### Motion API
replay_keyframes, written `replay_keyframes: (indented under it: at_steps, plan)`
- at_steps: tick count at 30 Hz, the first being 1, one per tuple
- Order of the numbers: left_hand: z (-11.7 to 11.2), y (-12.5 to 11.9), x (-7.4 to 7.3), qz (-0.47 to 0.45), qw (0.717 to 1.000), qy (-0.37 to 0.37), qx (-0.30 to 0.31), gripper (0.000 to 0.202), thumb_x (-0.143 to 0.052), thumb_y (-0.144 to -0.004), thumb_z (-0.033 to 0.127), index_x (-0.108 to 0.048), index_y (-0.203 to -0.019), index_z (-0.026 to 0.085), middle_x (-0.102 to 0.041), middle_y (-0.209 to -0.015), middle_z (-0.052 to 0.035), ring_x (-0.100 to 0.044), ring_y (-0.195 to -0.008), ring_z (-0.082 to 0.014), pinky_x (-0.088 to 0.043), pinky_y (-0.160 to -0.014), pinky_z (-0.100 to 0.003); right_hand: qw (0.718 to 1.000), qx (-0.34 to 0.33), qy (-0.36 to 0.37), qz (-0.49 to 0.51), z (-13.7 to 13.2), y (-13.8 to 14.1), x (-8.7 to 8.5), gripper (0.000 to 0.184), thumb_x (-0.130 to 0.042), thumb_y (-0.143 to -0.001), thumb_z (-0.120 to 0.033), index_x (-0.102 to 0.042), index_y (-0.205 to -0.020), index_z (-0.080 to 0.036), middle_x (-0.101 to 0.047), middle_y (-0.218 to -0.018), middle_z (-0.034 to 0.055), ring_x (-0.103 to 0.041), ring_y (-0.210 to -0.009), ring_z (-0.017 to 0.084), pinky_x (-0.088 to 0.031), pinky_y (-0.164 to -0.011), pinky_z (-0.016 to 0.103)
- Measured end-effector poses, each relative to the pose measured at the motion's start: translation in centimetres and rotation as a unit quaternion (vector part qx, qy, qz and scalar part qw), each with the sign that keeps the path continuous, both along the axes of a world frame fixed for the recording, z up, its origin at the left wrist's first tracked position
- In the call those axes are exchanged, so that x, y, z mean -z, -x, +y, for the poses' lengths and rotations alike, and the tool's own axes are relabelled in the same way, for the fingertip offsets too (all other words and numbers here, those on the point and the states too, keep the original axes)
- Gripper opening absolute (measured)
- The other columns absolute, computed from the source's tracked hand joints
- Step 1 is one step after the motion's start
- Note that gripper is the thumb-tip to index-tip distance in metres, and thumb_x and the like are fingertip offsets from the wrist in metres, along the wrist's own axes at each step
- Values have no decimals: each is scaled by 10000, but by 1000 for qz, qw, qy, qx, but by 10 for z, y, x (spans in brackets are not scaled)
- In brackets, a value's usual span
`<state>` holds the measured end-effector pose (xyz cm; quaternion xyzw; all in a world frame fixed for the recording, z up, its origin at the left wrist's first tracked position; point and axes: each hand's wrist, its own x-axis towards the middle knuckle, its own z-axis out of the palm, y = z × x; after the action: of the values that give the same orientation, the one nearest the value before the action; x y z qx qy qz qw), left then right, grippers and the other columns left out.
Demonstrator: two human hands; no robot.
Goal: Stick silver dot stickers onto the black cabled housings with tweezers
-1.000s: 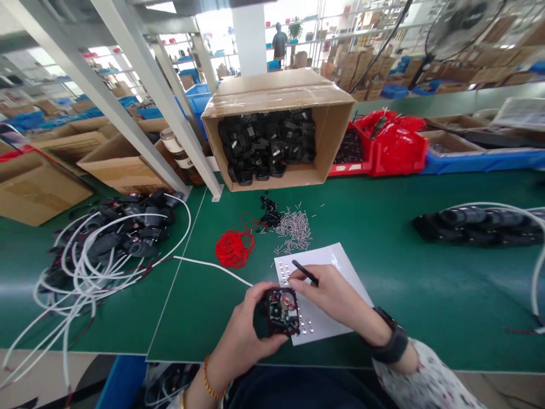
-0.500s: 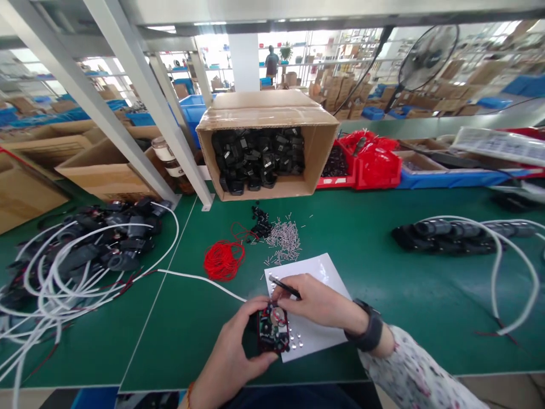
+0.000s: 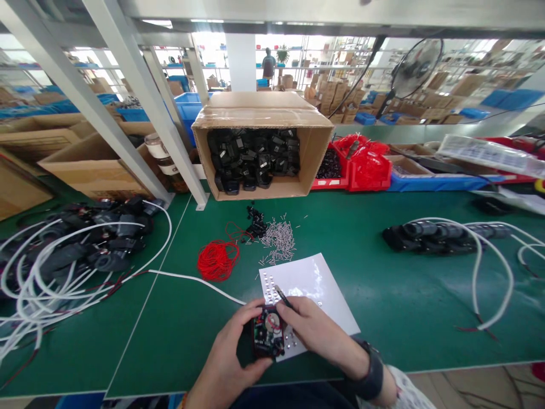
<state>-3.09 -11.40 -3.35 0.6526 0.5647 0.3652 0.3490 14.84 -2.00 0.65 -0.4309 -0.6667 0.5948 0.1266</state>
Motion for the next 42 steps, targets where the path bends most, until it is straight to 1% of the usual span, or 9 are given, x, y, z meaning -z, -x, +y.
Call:
replay_keyframes:
  at_steps: [3,6,12,18,25,29,32,35,42]
  plan:
    - [0,0,-1,-1,1000,6,-5,724,-670,-654,48,-357,-1239,338,-479,-1352,-22,-466,-1241,-225,-403,-1050,-418,996,-21,-85,-21,2,0,-4,321,-400,-922,-344,-603,-769,-148,-642,-739,53,-539,-651,175,-350,-578,264]
    - [1,-1,0,-5,1000,10,-11,713,-672,-660,60,-365,-1236,344,-483,-1348,-11,-465,-1241,-222,-396,-1056,-417,994,-9,-110,22,-3,1,-3,270,-416,-928,-315,-636,-887,-165,-668,-820,52,-590,-759,202,-408,-674,275]
    - [1,-3,2,-14,1000,18,-18,709,-667,-657,59,-371,-1244,325,-468,-1361,-25,-449,-1251,-235,-373,-1070,-437,991,73,-61,95,-22,1,13,313,-410,-939,-337,-589,-1128,-163,-649,-1062,94,-585,-977,222,-442,-873,316]
    - [0,-5,-2,-22,999,30,-22,693,-656,-683,73,-355,-1266,295,-433,-1390,-63,-411,-1281,-256,-333,-1090,-481,993,75,-25,84,-37,-6,19,353,-408,-937,-360,-557,-1169,-138,-619,-1132,124,-568,-1017,241,-439,-906,343]
    - [-2,-5,0,-13,1000,13,-19,671,-667,-738,154,-325,-1294,307,-414,-1408,-63,-394,-1295,-250,-332,-1087,-476,989,59,26,136,-40,-9,18,307,-475,-900,-287,-573,-1162,-159,-622,-1119,95,-552,-1038,243,-412,-952,370]
    - [-5,-3,-2,-42,999,6,-11,630,-689,-766,365,-352,-1295,311,-414,-1413,-54,-398,-1292,-254,-327,-1093,-445,988,45,51,138,-40,-11,15,305,-498,-878,-233,-576,-1164,-164,-629,-1087,76,-553,-1018,232,-408,-940,354]
    - [-6,-1,-9,-81,996,20,2,504,-484,-874,517,-383,-1309,283,-399,-1430,-57,-379,-1306,-246,-311,-1104,-416,987,48,55,144,-40,-11,15,320,-498,-871,-237,-569,-1173,-161,-626,-1081,75,-550,-1009,233,-405,-945,354]
    - [-3,-3,-18,-111,992,53,-41,367,-271,-968,410,-485,-1217,248,-475,-1375,-59,-430,-1273,-210,-328,-1093,-379,984,66,54,153,-42,-9,18,329,-498,-882,-298,-566,-1172,-158,-621,-1082,85,-548,-1012,241,-405,-958,356]
    - [14,-9,-32,-133,979,93,-123,235,-456,-908,414,-523,-1020,218,-672,-1112,-91,-636,-1021,-221,-518,-884,-322,975,84,85,188,-46,-8,29,340,-546,-862,-356,-578,-1145,-172,-625,-1081,86,-536,-1063,258,-397,-974,373]
